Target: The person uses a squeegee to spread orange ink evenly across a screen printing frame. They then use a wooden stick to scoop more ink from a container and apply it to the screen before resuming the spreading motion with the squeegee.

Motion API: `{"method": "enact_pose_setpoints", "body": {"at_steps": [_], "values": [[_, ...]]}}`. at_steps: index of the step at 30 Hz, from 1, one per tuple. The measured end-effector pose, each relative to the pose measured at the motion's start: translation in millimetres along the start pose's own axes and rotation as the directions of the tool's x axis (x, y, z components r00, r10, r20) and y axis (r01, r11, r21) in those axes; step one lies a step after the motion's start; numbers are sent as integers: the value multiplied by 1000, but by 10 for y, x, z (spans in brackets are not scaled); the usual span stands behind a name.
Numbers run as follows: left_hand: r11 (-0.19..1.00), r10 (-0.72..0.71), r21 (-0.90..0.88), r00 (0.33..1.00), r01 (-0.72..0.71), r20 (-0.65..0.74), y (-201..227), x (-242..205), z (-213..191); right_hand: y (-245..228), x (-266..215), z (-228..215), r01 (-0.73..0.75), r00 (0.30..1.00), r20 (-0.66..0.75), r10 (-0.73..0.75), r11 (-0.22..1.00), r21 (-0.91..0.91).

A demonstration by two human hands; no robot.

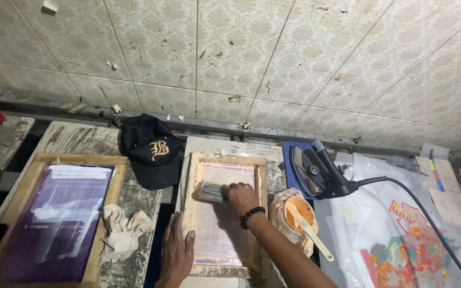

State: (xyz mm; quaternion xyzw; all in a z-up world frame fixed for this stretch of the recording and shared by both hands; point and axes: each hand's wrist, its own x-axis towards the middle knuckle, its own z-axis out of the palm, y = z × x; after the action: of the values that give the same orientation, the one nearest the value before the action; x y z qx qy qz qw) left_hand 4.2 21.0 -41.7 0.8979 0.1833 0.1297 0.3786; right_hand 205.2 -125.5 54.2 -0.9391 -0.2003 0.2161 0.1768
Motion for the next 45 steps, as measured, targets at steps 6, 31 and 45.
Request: {"method": "enact_pose_setpoints", "body": {"at_steps": [6,31,45], "values": [[999,39,1,999,-39,-30,-15,4,16,34,-90,-265,62,994,-87,-72,992,-109],[1000,6,-1,1000,-6,12,59,8,-61,109,-157,-26,320,922,-120,-367,900,-295],[995,102,22,993,-101,-51,12,30,-48,198,-417,336,313,911,-120,-395,850,-424]]}}
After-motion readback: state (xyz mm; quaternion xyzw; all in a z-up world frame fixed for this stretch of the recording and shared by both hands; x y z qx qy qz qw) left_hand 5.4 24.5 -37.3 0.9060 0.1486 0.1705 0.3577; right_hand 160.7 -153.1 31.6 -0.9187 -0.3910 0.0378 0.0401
